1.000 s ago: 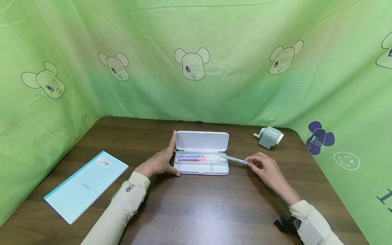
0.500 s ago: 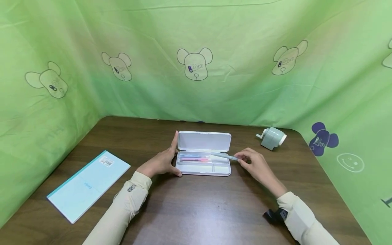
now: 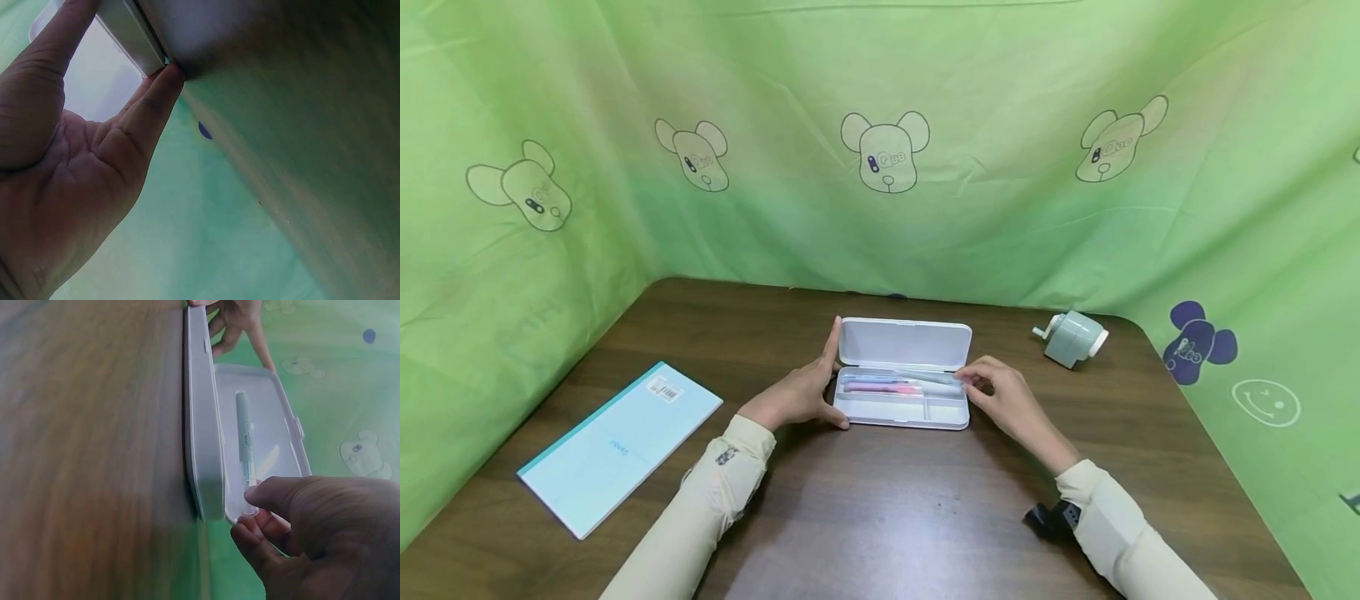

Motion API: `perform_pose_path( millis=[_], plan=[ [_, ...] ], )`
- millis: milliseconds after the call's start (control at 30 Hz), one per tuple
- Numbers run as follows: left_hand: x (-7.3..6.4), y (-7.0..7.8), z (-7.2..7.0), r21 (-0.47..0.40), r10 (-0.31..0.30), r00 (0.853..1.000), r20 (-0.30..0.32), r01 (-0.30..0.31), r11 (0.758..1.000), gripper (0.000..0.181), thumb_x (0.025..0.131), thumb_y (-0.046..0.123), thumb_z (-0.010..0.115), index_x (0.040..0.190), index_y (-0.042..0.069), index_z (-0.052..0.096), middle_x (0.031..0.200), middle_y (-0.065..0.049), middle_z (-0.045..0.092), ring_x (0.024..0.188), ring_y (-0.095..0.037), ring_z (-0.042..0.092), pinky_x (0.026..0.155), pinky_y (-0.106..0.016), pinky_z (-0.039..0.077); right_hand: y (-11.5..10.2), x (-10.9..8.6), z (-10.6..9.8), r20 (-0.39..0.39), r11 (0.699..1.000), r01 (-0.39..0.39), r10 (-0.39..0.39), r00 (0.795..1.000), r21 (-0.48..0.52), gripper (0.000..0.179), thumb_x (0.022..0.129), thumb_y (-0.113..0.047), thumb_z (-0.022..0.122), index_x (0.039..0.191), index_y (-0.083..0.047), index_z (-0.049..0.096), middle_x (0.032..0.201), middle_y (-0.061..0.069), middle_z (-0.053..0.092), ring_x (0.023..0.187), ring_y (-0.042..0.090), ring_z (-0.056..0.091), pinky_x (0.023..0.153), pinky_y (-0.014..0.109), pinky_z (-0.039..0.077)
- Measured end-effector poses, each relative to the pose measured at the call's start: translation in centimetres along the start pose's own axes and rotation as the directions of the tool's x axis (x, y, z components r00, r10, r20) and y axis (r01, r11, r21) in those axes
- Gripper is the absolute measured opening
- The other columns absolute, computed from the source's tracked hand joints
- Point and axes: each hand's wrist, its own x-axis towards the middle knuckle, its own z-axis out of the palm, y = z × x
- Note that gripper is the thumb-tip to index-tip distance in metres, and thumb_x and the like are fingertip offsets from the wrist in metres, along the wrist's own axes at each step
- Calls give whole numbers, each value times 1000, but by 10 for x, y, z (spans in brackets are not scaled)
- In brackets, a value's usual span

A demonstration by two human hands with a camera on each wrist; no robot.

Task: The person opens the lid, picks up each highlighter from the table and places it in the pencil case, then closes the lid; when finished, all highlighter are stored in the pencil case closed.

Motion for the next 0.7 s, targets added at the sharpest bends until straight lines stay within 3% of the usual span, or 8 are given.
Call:
perform_pose_path(
  millis=[133,233,400,500,667,700],
  plan=[
    [-5,12,-6,-5,-5,1000,12,5,1000,164,78,33,102,165,30,-37,154,-30,55,137,-41,58,114,-58,44,-3,4,5,2,1000,0,0,1000,9,17,95,10,74,109,3,81,103,9,73,87,20,68,78,35,59],
    [-6,13,-6,-8,-10,1000,14,10,1000,164,78,32,102,165,29,-37,154,-31,54,138,-42,57,115,-58,43,-4,6,8,3,1000,0,0,1000,12,17,95,10,73,109,3,81,105,11,73,87,20,69,79,35,59],
    [0,-1,0,28,3,1000,-4,-3,1000,165,77,36,102,165,29,-37,153,-30,55,135,-41,59,112,-57,46,-6,9,12,8,1000,15,-15,1000,13,17,95,10,74,108,3,81,107,11,73,88,20,69,80,37,59],
    [-1,-1,-1,28,12,1000,-4,-12,1000,163,78,36,102,165,30,-36,153,-30,55,135,-41,59,113,-57,46,-9,12,15,14,1000,17,-17,1000,13,17,94,10,74,108,3,81,105,11,73,88,20,68,80,37,59],
    [-10,18,-8,10,-6,1000,9,6,1000,161,80,28,101,166,26,-35,154,-30,54,136,-40,58,115,-56,44,-14,16,20,23,999,25,-25,999,28,17,95,9,74,109,3,81,104,11,73,88,23,70,80,38,60],
    [-9,13,-6,19,14,1000,-2,-14,1000,160,80,32,101,166,28,-35,152,-29,56,134,-39,60,113,-54,46,-15,16,21,25,999,26,-27,999,33,17,95,9,74,109,3,81,104,11,73,88,23,71,80,38,61]
  ],
)
